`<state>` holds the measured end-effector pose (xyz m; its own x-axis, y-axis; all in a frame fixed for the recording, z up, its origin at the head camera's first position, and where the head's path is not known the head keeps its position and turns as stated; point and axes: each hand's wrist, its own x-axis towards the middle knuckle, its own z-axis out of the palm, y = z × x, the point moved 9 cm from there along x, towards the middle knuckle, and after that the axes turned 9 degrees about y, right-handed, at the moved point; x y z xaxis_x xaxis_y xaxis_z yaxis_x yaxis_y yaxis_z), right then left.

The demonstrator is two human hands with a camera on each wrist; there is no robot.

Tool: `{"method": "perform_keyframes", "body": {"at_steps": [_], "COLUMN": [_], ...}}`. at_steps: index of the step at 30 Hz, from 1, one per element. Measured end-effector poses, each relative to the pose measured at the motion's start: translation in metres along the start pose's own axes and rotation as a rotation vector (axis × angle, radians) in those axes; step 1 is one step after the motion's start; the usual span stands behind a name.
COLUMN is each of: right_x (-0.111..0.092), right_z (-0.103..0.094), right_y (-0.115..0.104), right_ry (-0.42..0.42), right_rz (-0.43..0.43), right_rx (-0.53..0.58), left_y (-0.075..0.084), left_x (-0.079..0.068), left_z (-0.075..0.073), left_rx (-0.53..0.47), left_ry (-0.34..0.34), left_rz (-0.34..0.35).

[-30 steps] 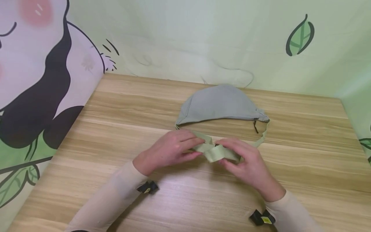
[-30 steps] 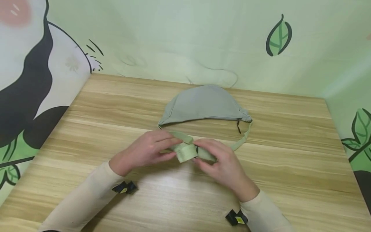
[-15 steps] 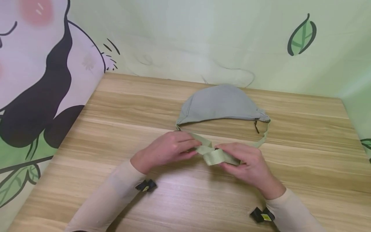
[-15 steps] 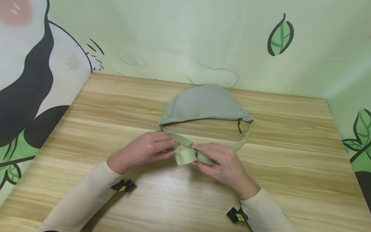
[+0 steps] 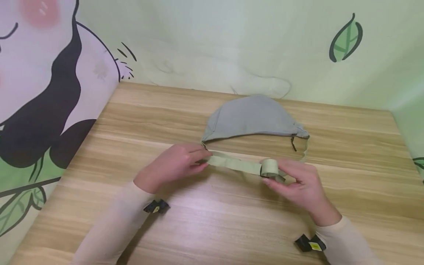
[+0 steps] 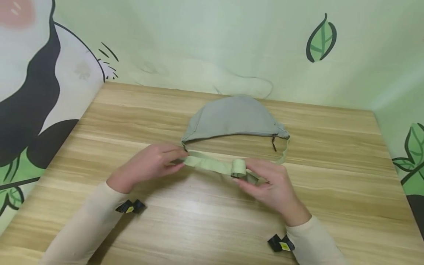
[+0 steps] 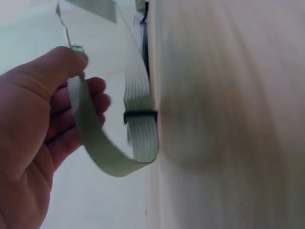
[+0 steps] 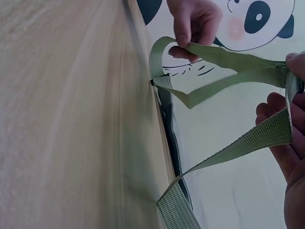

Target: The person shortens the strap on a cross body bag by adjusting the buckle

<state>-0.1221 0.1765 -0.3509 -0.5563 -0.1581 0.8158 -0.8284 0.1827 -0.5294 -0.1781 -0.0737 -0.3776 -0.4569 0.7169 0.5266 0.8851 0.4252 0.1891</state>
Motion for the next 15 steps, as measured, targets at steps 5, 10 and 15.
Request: {"method": "perform_keyframes", "body": {"at_steps": [5,10,15], "right_x": [0.001,0.001,0.001], "right_z": [-0.005,-0.013,-0.022], "right_y": [0.001,0.001,0.000], "right_ry": [0.009,0.022,0.046], "right_rz": [0.024,0.020,0.014], "right_rx": [-0.038,-0.063,-0.084], "left_y": [-0.016,-0.032,-0.044], "left_x": [-0.007,-0.019,-0.029], "left_z": [-0.004,-0.011,-0.018], "left_rx": [0.024,0.051,0.056], "left_ry": [-0.058,-0.088,-0.087], "left_rz": [-0.083,-0.172,-0.219]}}
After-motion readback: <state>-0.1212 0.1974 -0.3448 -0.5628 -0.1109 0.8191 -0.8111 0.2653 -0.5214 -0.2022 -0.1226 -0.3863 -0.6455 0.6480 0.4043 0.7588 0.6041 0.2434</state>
